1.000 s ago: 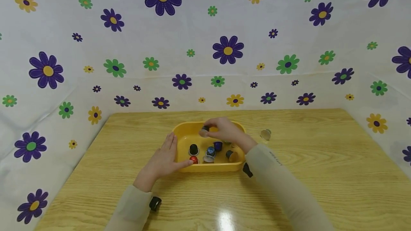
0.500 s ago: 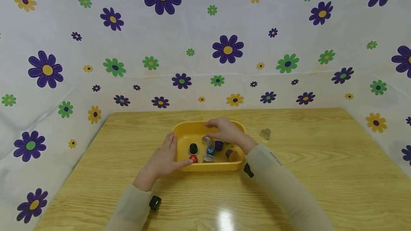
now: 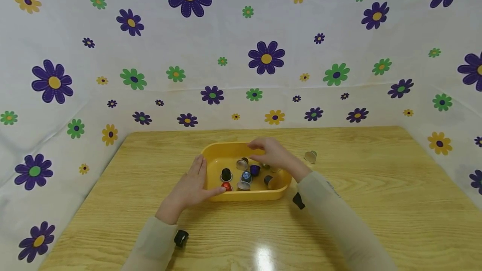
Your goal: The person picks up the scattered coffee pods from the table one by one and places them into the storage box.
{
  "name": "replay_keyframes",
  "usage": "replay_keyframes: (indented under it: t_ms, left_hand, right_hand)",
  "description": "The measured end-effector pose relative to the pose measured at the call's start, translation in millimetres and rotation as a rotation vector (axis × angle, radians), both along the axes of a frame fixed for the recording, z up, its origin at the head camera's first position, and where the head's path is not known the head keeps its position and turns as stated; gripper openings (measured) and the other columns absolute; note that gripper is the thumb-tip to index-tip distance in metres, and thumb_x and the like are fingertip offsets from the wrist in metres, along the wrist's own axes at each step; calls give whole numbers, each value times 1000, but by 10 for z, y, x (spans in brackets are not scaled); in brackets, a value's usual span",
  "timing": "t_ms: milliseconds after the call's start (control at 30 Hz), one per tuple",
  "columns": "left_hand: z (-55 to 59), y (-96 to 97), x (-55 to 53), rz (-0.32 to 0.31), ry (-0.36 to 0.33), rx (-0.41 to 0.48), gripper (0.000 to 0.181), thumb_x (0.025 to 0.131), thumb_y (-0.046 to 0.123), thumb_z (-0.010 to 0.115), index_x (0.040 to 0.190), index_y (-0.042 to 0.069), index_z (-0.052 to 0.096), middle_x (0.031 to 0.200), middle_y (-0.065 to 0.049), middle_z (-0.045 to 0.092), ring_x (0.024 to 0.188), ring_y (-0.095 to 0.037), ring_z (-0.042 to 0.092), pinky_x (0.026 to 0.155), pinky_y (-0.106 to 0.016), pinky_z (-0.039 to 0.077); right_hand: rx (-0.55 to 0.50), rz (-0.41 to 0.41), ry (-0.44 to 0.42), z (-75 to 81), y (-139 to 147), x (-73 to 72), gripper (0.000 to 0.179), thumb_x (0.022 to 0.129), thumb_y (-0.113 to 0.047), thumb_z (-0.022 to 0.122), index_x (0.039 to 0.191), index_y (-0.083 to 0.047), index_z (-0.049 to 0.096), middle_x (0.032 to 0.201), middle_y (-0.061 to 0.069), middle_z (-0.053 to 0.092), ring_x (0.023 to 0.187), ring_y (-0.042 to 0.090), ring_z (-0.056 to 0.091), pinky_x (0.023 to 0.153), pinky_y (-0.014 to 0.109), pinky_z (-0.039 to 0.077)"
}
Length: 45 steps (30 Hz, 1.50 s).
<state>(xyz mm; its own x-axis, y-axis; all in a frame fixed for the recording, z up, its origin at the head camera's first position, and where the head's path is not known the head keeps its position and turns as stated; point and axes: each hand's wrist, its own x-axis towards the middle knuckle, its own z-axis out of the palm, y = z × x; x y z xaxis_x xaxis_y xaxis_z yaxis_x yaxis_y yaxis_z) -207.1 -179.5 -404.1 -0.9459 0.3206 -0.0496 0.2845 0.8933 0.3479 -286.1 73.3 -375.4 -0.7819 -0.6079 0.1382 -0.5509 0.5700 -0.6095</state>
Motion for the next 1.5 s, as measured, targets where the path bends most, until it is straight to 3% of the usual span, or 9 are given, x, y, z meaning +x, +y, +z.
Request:
replay_keyframes:
  t_ms: [367,800,1500]
  left_hand:
    - [-14,19,0,-1,9,-10,110,73,73,40,138,-8,6,145,-20,-2,132,-31,0,97,-54,21]
    - [-7,15,-10,-3,19,-10,111,73,74,40,137,-9,6,145,-21,-2,132,-32,0,97,-55,21]
    - [-20,20,-16,-10,24,-13,111,73,74,39,137,-10,7,144,-22,-3,132,-33,1,97,-55,22]
  right_hand:
    - [-45,-15,-20,-54,260,17,38,85,-15,60,117,4,53,116,17,55,107,26,51,92,37,38]
    - [-47,-83,24,-21,608,88,36,84,-11,61,114,6,55,113,20,56,105,31,52,91,41,38]
    - [-13,-213,13,-77,1191,133,37,84,-10,59,115,9,53,111,24,56,103,36,52,86,46,41]
